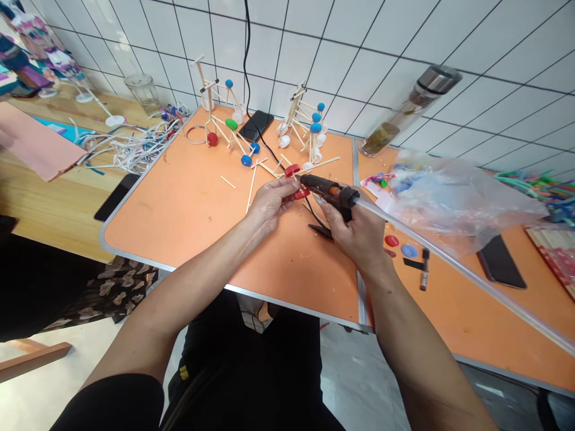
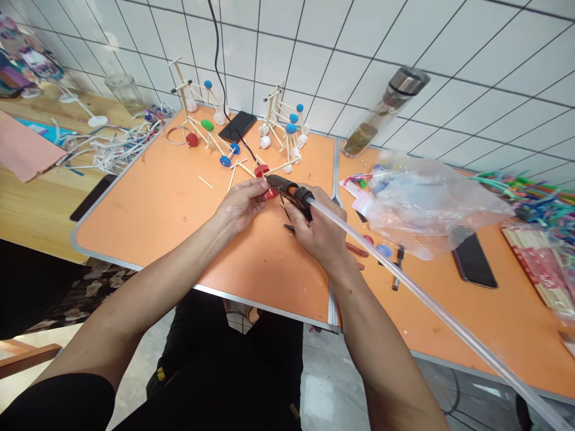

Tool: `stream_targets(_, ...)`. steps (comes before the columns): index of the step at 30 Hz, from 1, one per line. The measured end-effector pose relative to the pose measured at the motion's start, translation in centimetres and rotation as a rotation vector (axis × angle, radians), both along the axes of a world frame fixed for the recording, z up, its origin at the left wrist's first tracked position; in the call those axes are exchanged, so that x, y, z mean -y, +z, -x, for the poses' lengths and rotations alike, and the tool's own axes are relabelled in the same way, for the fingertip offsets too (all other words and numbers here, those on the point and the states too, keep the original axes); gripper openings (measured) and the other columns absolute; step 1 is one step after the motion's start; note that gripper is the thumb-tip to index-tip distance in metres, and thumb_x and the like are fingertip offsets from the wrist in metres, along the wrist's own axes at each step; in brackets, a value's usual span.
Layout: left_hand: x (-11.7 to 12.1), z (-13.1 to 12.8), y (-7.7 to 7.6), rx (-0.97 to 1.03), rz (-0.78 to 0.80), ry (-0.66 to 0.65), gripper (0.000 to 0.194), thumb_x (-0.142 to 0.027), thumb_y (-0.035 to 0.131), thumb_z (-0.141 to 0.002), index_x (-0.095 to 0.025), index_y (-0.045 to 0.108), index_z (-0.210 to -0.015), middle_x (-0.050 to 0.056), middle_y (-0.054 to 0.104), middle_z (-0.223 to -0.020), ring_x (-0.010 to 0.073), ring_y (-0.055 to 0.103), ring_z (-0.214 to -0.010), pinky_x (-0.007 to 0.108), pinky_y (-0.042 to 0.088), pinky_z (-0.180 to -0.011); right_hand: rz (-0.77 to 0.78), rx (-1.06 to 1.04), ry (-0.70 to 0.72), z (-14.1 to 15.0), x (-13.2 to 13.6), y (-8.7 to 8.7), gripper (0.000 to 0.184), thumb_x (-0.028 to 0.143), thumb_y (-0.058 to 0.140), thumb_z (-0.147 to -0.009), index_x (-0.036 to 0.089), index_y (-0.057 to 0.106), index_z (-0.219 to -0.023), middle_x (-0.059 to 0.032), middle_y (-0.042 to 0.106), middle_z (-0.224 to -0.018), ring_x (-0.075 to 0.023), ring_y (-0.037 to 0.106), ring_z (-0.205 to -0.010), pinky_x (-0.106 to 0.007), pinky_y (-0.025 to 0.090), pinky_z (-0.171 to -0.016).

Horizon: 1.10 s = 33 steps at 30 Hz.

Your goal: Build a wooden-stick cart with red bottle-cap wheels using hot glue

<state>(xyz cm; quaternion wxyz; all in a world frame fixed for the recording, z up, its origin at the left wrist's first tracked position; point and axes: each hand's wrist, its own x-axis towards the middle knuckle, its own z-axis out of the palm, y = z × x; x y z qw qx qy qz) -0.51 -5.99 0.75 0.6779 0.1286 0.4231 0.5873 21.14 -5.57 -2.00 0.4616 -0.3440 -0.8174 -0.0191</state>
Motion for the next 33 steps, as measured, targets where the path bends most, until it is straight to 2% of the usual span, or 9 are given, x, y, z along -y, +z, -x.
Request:
stream_targets(4,0.0,0.0,0.1,0.011,0.008,0.0,0.03,-0.004,0.086,-0.11,-0.018,0.082,-0.084,-0.002,0.081,-0.077,0.0068,0.071,-0.067,0.023,0.049,-0.077,-0.002,0.01,-0.008,0.0,-0.1,0.0,0.035,0.053,0.072,-0.122,0.026,0.088,-0.135,-0.0121,0.094,-0.118,-0.0369,0.091,-0.103,-0.048,0.072,-0.086)
stream_targets(10,0.0,0.1,0.1,0.008,0.006,-0.009,0.027,-0.005,0.089,-0.108,-0.018,0.083,-0.085,-0.002,0.082,-0.078,0.008,0.073,-0.07,0.025,0.049,-0.078,0.075,0.028,-0.048,-0.2,0.0,-0.2,0.039,0.057,0.07,-0.12,0.026,0.088,-0.136,-0.0137,0.093,-0.12,-0.0386,0.09,-0.107,-0.051,0.073,-0.093)
stream_targets(19,-0.1,0.1,-0.3,-0.008,-0.006,-0.015,0.022,-0.008,0.089,-0.106,-0.019,0.085,-0.087,0.0,0.084,-0.081,0.0091,0.075,-0.074,0.023,0.05,-0.078,0.073,0.033,-0.057,-0.2,-0.1,-0.2,0.042,0.059,0.069,-0.121,0.026,0.088,-0.138,-0.0148,0.093,-0.122,-0.0397,0.09,-0.109,-0.053,0.074,-0.096)
stream_targets(26,-0.1,0.2,-0.5,0.019,-0.01,-0.02,0.022,-0.007,0.089,-0.107,-0.018,0.085,-0.088,0.0,0.084,-0.08,0.0079,0.076,-0.073,0.021,0.049,-0.077,0.053,0.014,-0.048,-0.1,0.0,-0.1,0.036,0.053,0.072,-0.119,0.025,0.088,-0.136,-0.0147,0.094,-0.124,-0.0403,0.091,-0.11,-0.053,0.074,-0.095)
stream_targets(33,-0.2,0.2,-1.0,-0.012,-0.035,-0.02,0.015,-0.011,0.094,-0.102,-0.019,0.087,-0.091,0.001,0.086,-0.084,0.0113,0.079,-0.08,0.024,0.052,-0.082,0.072,0.002,-0.063,-0.2,-0.1,-0.3,0.036,0.055,0.072,-0.118,0.026,0.087,-0.133,-0.0143,0.092,-0.119,-0.04,0.09,-0.107,-0.053,0.073,-0.095)
